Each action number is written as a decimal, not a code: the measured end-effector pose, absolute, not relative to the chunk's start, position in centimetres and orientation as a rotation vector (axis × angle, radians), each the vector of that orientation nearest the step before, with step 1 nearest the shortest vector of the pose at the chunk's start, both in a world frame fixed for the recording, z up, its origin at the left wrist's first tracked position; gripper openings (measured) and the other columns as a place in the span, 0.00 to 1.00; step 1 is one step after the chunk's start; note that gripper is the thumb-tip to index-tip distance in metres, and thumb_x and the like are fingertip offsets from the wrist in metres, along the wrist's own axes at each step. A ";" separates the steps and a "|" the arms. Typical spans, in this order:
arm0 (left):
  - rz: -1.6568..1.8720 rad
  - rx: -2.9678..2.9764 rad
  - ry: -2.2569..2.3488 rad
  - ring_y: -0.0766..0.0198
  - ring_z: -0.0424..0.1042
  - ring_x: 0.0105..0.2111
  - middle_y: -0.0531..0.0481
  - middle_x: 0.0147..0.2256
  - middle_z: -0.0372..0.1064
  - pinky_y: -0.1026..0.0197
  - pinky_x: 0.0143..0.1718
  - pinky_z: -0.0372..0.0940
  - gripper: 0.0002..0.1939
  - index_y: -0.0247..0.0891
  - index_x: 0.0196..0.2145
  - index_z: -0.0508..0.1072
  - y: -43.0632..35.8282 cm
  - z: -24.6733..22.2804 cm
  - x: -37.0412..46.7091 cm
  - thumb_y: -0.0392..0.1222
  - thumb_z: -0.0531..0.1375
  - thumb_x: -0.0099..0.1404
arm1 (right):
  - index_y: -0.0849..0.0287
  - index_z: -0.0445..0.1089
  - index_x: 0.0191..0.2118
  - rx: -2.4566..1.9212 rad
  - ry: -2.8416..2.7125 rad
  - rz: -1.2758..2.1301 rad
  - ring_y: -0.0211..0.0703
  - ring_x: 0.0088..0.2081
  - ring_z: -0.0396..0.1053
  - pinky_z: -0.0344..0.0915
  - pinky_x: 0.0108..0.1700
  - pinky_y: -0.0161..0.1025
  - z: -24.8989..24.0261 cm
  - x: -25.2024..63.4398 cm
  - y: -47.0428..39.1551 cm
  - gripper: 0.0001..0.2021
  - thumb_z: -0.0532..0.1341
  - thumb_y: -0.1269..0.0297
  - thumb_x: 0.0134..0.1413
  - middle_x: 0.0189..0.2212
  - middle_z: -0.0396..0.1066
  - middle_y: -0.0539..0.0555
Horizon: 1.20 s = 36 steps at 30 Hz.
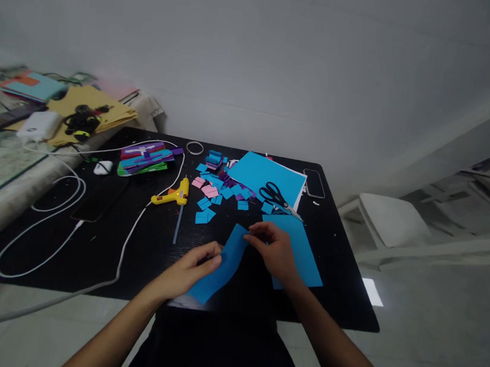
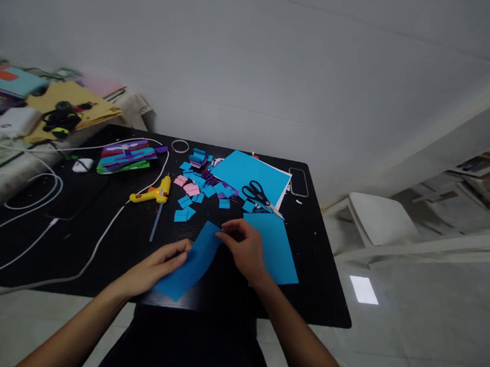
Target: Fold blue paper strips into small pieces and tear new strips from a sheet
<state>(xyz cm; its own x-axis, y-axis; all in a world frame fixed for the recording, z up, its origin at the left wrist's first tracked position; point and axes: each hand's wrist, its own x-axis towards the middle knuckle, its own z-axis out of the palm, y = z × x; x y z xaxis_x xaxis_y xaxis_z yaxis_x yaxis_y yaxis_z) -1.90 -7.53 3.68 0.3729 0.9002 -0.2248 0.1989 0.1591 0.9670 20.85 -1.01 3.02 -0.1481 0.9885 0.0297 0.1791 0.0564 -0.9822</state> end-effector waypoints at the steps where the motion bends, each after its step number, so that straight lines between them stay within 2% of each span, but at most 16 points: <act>1: 0.715 1.305 1.062 0.61 0.65 0.37 0.51 0.36 0.66 0.59 0.44 0.65 0.21 0.40 0.35 0.69 -7.5 3.8 -2.0 0.62 0.54 0.72 | 0.55 0.77 0.35 -1.224 -1.497 1.190 0.47 0.36 0.77 0.75 0.41 0.44 3.2 20.8 -0.9 0.11 0.73 0.57 0.49 0.32 0.79 0.52; 3: 0.785 1.213 0.990 0.59 0.68 0.42 0.48 0.40 0.69 0.56 0.50 0.65 0.21 0.41 0.38 0.71 -7.5 3.7 -2.0 0.61 0.53 0.74 | 0.55 0.77 0.33 -1.189 -1.546 1.193 0.46 0.36 0.77 0.75 0.42 0.43 3.6 20.5 -0.9 0.08 0.72 0.58 0.51 0.32 0.79 0.52; 5: 0.836 1.118 0.958 0.57 0.69 0.44 0.46 0.42 0.70 0.53 0.53 0.66 0.21 0.40 0.39 0.71 -7.4 3.5 -1.7 0.61 0.53 0.74 | 0.55 0.77 0.33 -1.155 -1.577 1.202 0.46 0.36 0.77 0.75 0.41 0.43 3.9 20.2 -0.9 0.06 0.71 0.59 0.53 0.31 0.79 0.51; 10: 0.913 1.033 1.048 0.61 0.68 0.37 0.51 0.36 0.67 0.58 0.42 0.67 0.20 0.42 0.39 0.67 -6.7 2.7 -0.7 0.63 0.58 0.70 | 0.54 0.79 0.36 -1.104 -1.618 1.161 0.46 0.39 0.79 0.75 0.44 0.43 4.1 19.6 -1.1 0.03 0.69 0.62 0.57 0.35 0.82 0.51; 12: 0.954 0.980 1.012 0.61 0.69 0.38 0.51 0.38 0.69 0.59 0.41 0.66 0.20 0.43 0.46 0.67 -6.4 2.2 -0.4 0.60 0.62 0.68 | 0.54 0.80 0.38 -1.079 -1.660 1.094 0.47 0.41 0.80 0.76 0.46 0.44 4.0 19.5 -1.2 0.03 0.68 0.63 0.60 0.37 0.83 0.52; 15: 0.965 0.913 0.921 0.58 0.72 0.43 0.47 0.44 0.72 0.57 0.44 0.66 0.32 0.45 0.60 0.63 -6.0 1.9 -0.1 0.56 0.68 0.64 | 0.52 0.80 0.41 -1.026 -1.755 0.938 0.47 0.43 0.81 0.76 0.48 0.44 3.8 19.4 -1.5 0.05 0.65 0.66 0.63 0.40 0.83 0.52; 17: 0.952 0.940 0.940 0.58 0.72 0.41 0.48 0.42 0.73 0.57 0.43 0.66 0.36 0.45 0.63 0.63 -5.8 1.9 0.2 0.53 0.71 0.61 | 0.52 0.79 0.41 -0.965 -1.803 0.824 0.47 0.46 0.80 0.75 0.50 0.44 3.7 19.4 -1.7 0.07 0.64 0.69 0.65 0.42 0.83 0.52; 19: 0.958 0.993 1.022 0.61 0.70 0.34 0.53 0.34 0.70 0.60 0.37 0.65 0.36 0.44 0.61 0.66 -5.6 2.1 0.3 0.52 0.72 0.59 | 0.52 0.78 0.42 -0.921 -1.817 0.752 0.47 0.47 0.79 0.75 0.50 0.43 3.7 19.3 -1.8 0.07 0.63 0.70 0.65 0.42 0.82 0.53; 22: 1.027 1.027 1.143 0.66 0.65 0.27 0.58 0.28 0.65 0.63 0.31 0.61 0.31 0.43 0.56 0.70 -5.3 2.3 0.2 0.52 0.72 0.58 | 0.53 0.77 0.43 -0.971 -1.803 0.747 0.44 0.42 0.79 0.74 0.47 0.42 3.6 19.3 -1.6 0.06 0.62 0.69 0.67 0.40 0.81 0.53; 25: 1.058 1.024 1.189 0.67 0.63 0.23 0.58 0.25 0.63 0.64 0.27 0.60 0.23 0.40 0.45 0.73 -5.0 2.1 -0.5 0.57 0.69 0.60 | 0.53 0.77 0.42 -1.084 -1.765 0.822 0.45 0.42 0.78 0.73 0.46 0.42 3.4 19.7 -1.1 0.06 0.62 0.66 0.66 0.40 0.80 0.53; 27: 1.027 1.049 1.220 0.68 0.61 0.22 0.58 0.24 0.61 0.65 0.25 0.58 0.21 0.38 0.39 0.73 -4.8 2.1 -1.1 0.59 0.68 0.61 | 0.54 0.77 0.45 -1.134 -1.713 0.942 0.47 0.43 0.78 0.73 0.45 0.43 3.3 20.1 -0.8 0.07 0.62 0.64 0.65 0.41 0.80 0.54; 31: 0.982 1.164 1.266 0.67 0.62 0.25 0.56 0.26 0.64 0.64 0.26 0.59 0.18 0.38 0.36 0.74 -4.6 2.6 -1.9 0.57 0.68 0.62 | 0.53 0.79 0.48 -1.148 -1.703 1.210 0.49 0.47 0.77 0.73 0.46 0.43 3.9 20.5 -0.3 0.12 0.68 0.60 0.59 0.45 0.80 0.54; 36: 0.945 1.434 1.271 0.61 0.71 0.37 0.52 0.35 0.74 0.61 0.39 0.65 0.12 0.40 0.39 0.79 -4.1 4.0 -2.0 0.52 0.65 0.66 | 0.53 0.81 0.38 -1.133 -1.786 1.319 0.47 0.43 0.78 0.71 0.48 0.44 5.0 20.3 -0.1 0.05 0.68 0.59 0.59 0.39 0.82 0.51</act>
